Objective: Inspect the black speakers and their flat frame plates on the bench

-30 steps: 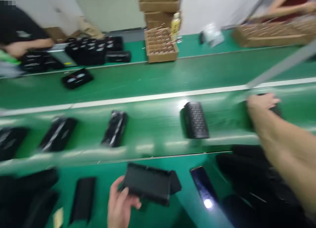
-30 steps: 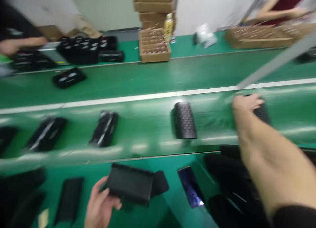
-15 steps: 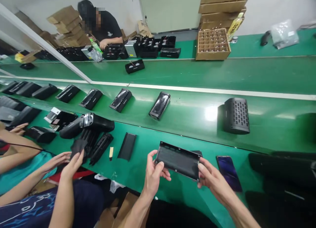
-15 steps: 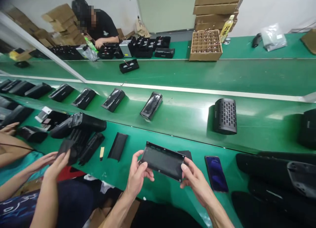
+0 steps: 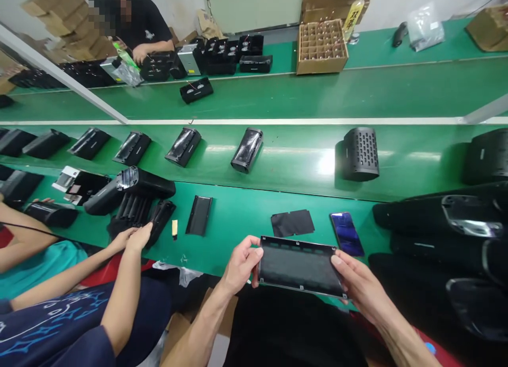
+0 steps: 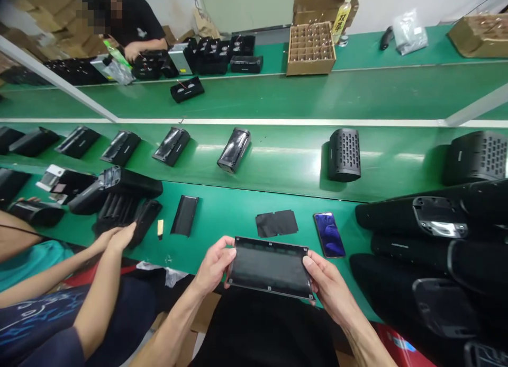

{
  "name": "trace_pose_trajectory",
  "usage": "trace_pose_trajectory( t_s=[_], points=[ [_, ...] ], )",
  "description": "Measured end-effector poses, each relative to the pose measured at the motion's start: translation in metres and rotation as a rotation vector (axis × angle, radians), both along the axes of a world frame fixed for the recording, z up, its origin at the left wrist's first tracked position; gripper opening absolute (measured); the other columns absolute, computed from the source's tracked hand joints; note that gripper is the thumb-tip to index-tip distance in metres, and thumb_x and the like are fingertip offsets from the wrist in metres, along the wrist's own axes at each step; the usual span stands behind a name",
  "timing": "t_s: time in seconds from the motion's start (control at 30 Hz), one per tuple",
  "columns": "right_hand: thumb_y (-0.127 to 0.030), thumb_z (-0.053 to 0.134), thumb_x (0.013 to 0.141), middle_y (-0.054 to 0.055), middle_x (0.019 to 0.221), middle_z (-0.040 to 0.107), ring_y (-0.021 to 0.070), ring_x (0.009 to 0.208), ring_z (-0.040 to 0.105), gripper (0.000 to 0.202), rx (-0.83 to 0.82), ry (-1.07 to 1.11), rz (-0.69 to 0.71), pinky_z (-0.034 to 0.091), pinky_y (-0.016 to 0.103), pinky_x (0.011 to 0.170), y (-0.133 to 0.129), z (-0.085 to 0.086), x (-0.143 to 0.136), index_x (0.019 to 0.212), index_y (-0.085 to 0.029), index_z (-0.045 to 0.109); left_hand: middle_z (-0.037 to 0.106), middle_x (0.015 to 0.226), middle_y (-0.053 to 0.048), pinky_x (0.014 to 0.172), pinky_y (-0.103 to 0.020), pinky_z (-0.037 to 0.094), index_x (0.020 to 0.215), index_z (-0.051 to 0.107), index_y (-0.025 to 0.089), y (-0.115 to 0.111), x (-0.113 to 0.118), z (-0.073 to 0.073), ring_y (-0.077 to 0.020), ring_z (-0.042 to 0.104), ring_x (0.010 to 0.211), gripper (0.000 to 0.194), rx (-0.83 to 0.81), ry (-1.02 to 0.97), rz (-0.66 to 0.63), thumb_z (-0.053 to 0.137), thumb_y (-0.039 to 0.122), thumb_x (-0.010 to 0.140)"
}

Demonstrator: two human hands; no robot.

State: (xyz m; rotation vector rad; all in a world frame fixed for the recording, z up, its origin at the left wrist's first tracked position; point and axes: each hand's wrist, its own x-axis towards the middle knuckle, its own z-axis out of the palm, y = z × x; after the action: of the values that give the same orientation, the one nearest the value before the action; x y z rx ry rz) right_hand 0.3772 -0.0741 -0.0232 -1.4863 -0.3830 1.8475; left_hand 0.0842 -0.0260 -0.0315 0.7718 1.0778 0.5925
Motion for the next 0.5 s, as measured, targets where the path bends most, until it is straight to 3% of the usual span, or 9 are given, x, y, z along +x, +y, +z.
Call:
trace_pose_trajectory(
  t_s=[0.3,0.5],
  points=[
    [-0.073,0.077,0.079,-0.010,0.054,0.036,0.0066,0.043,0.030,0.054,-0.002,-0.031,0.041,0.039,0.018,0.033,-0.008,-0.001,0.000,0.081,-0.023,0.057,0.063,0.053,0.007,0.036,-0.014,0.035,0.108,0.051,0.021,-0.009,0.002,-0.004,-0.0090,0.052,0.033,0.041,0.001,0.021,-0.005,0.062,0.059,0.096],
    [-0.069,0.074,0.085,-0.010,0.056,0.039,0.0076,0.043,0.034,0.048,0.006,-0.022,0.052,0.040,0.019,0.036,-0.012,-0.007,0.001,0.088,-0.024,0.057,0.061,0.053,0.008,0.036,-0.016,0.036,0.107,0.050,0.021,-0.006,0.005,-0.003,-0.0094,0.051,0.034,0.045,0.011,0.102,-0.024,0.063,0.062,0.094]
  ],
)
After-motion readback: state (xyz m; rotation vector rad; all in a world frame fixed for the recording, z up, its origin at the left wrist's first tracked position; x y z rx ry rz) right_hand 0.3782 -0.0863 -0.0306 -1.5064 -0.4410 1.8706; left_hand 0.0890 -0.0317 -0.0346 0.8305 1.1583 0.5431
